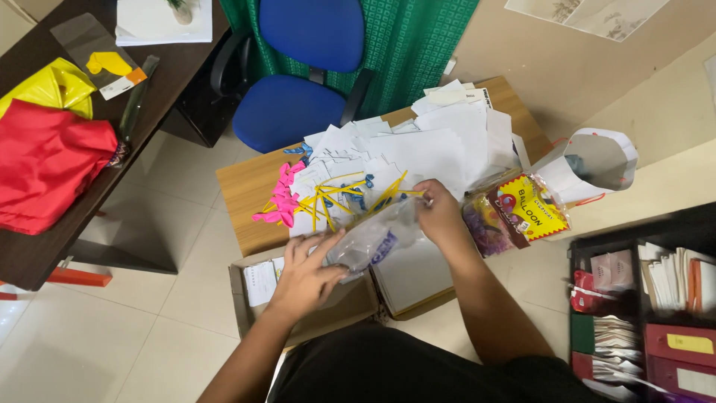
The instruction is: Sorting through papers, folders, and various office supplies on a desk.
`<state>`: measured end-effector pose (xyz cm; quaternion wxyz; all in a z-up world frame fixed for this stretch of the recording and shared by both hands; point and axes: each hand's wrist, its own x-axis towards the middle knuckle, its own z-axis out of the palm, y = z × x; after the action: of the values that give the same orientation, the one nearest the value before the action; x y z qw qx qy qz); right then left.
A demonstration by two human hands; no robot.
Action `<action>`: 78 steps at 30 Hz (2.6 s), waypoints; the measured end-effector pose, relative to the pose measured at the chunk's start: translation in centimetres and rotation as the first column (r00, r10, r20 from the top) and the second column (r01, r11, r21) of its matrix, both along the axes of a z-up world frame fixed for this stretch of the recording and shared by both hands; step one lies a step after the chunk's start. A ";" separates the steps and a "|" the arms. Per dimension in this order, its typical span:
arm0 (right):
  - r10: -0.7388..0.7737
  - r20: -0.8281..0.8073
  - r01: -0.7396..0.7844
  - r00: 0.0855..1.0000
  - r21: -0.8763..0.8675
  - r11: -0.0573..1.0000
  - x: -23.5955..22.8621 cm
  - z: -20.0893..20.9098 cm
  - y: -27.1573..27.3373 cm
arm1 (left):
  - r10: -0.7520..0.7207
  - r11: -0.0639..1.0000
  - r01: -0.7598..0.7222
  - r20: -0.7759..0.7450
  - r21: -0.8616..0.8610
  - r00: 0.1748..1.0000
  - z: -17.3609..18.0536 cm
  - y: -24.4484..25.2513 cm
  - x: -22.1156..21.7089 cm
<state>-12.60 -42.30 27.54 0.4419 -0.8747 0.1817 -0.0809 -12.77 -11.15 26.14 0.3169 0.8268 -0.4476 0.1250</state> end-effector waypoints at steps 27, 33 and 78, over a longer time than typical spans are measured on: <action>0.497 -0.037 -0.498 0.867 -0.016 0.867 1.1 -0.5 5.0 | 0.272 0.928 -0.358 -0.473 -0.101 0.838 -2.5 -2.2 -2.0; 0.511 -0.197 -0.546 0.836 -0.227 0.806 0.9 -5.0 2.3 | 0.365 0.898 -0.439 -0.583 0.016 0.726 -0.3 1.5 -0.7; 0.251 0.222 -0.310 0.942 0.289 0.906 7.7 -20.9 -5.5 | 0.308 0.942 -0.297 -0.748 0.155 0.588 -8.1 -5.7 -3.1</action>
<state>-4.93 -47.79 6.65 0.5995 -0.7975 0.0238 -0.0644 -15.86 -16.85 18.05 0.4442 0.8673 -0.1257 -0.1859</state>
